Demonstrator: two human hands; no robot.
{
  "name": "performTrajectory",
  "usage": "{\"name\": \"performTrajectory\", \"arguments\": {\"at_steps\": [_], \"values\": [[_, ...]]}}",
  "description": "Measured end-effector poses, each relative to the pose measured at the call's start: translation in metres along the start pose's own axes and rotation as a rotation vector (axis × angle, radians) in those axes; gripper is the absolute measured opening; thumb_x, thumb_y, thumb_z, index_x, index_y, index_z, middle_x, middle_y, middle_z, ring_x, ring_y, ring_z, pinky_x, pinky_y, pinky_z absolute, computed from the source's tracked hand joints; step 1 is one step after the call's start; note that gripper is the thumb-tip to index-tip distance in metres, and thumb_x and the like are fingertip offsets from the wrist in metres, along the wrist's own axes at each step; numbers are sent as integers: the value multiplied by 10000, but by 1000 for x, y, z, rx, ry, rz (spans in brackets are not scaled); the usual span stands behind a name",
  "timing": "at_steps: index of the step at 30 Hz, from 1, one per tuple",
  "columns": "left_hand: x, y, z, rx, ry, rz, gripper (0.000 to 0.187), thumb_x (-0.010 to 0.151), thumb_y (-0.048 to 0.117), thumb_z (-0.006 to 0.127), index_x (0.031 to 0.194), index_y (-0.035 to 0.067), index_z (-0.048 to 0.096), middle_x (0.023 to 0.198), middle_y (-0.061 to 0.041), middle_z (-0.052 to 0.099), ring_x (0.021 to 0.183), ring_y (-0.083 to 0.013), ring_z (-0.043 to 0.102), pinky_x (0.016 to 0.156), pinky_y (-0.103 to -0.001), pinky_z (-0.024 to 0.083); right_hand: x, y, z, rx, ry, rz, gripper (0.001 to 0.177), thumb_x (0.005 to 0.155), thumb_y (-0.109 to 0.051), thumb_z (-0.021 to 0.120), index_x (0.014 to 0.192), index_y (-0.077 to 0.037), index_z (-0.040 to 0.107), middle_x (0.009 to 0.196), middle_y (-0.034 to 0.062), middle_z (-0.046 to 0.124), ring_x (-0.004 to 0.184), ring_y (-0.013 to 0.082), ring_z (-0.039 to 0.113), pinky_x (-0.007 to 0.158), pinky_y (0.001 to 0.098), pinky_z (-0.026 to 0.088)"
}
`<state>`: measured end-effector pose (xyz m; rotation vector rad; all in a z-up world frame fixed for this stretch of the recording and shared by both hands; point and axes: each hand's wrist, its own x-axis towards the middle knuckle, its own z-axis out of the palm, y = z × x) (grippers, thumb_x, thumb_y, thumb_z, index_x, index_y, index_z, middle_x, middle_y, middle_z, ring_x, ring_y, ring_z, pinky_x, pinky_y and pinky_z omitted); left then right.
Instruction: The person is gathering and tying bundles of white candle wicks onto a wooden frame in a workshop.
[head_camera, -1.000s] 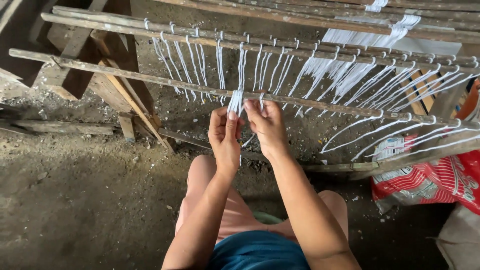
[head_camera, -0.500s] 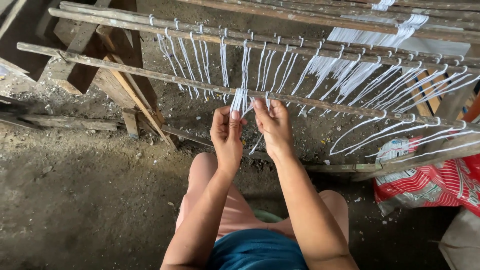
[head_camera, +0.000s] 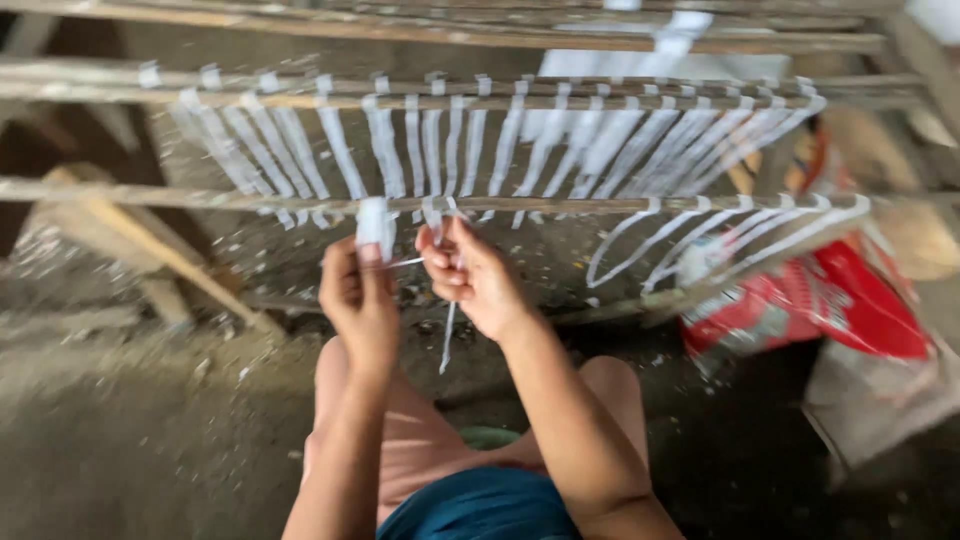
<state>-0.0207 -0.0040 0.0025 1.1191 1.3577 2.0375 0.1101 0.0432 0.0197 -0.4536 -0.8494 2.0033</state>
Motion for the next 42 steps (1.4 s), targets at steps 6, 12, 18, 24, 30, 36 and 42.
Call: {"name": "performTrajectory", "arguments": {"at_steps": [6,12,18,24,30,36,42], "values": [[10,-13,-8,-38,-67,51,131,1106,74,560,1049,-8,645,744,-170,683,699,-252,713,748,-398,599,-38,-45,-46,17,170,-117,434,1082,-484,395,991,-105,586,763,-61,352,594,25,296,403,141,232],[9,-5,2,-62,-71,108,150,1098,66,557,1022,-21,653,748,-189,701,844,-315,761,907,-490,583,-58,-71,-63,48,238,-179,496,1094,-485,250,967,-105,542,768,-28,346,601,54,332,401,154,254],[12,-3,0,-85,-88,125,156,1102,49,547,1025,-40,650,750,-203,687,885,-340,750,929,-524,576,-53,-68,-83,10,285,-223,541,1071,-551,240,970,-103,527,789,-11,378,611,62,348,406,161,258],[10,4,2,-111,-72,75,173,1101,98,566,1048,-30,668,768,-176,692,968,-265,716,936,-457,571,-39,17,-105,-728,553,-325,719,1003,-755,234,831,-147,578,629,-67,301,488,36,288,421,146,234],[9,8,0,13,-42,72,133,1061,117,608,1010,27,692,742,-152,713,836,-211,671,871,-432,548,-47,167,-262,-986,485,152,477,975,-567,702,909,-97,648,806,58,586,744,180,531,673,337,443],[10,7,3,69,-20,119,105,1023,145,670,966,59,690,959,-93,628,997,-245,542,978,-409,414,-36,64,-79,-1084,350,-74,200,999,-265,650,959,-86,729,697,56,584,704,141,528,642,322,455],[9,16,8,-174,-121,-67,114,1068,131,581,997,71,646,609,-16,506,624,-95,417,644,-269,400,26,9,10,-1048,201,-524,160,996,-256,718,1099,-133,725,886,-13,649,874,80,531,826,241,467]]}}
